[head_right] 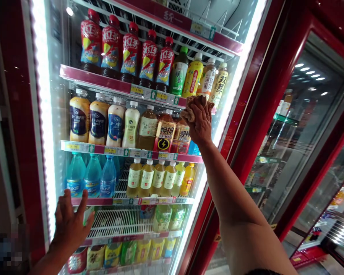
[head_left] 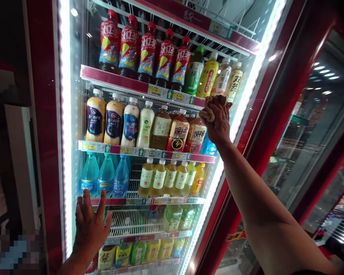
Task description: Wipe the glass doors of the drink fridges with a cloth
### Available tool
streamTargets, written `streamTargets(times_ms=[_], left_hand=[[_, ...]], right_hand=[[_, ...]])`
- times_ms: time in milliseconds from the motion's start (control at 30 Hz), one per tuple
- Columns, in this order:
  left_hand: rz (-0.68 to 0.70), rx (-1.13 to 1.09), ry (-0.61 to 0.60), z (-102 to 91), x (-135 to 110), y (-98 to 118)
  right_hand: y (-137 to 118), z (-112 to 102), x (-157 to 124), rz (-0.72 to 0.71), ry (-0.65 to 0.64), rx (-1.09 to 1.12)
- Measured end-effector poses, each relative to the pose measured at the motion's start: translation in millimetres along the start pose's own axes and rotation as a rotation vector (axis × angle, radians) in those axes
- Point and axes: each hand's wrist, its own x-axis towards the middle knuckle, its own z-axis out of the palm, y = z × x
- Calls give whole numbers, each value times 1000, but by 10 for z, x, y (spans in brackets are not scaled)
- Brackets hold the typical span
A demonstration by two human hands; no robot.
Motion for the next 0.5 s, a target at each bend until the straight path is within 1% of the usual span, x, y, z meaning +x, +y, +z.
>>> streamTargets(times_ms=[67,200,233,333,400,433,500], left_hand=[[-4,-3,-7,2,-4,-9],[3,-1,-30,-26,-1,-2],[6,-1,-32,-33,-1,-2],[15,-5,-23,-42,-8,-24],[22,-14,-27,-44,-15,-54],[25,-18,-34,-48,-18,-70],[30,-25,-49,-63,-21,-101]], right_hand=[[-62,29,-5,12,12,-2],[-170,41,29,-56,-119,38],[-178,40,55,-59,-129,47],[-205,60,138,2,-64,47],[-274,95,156,48,-29,20],[-325,111,152,52,-39,7],[-423,132,135,10,-89,3]])
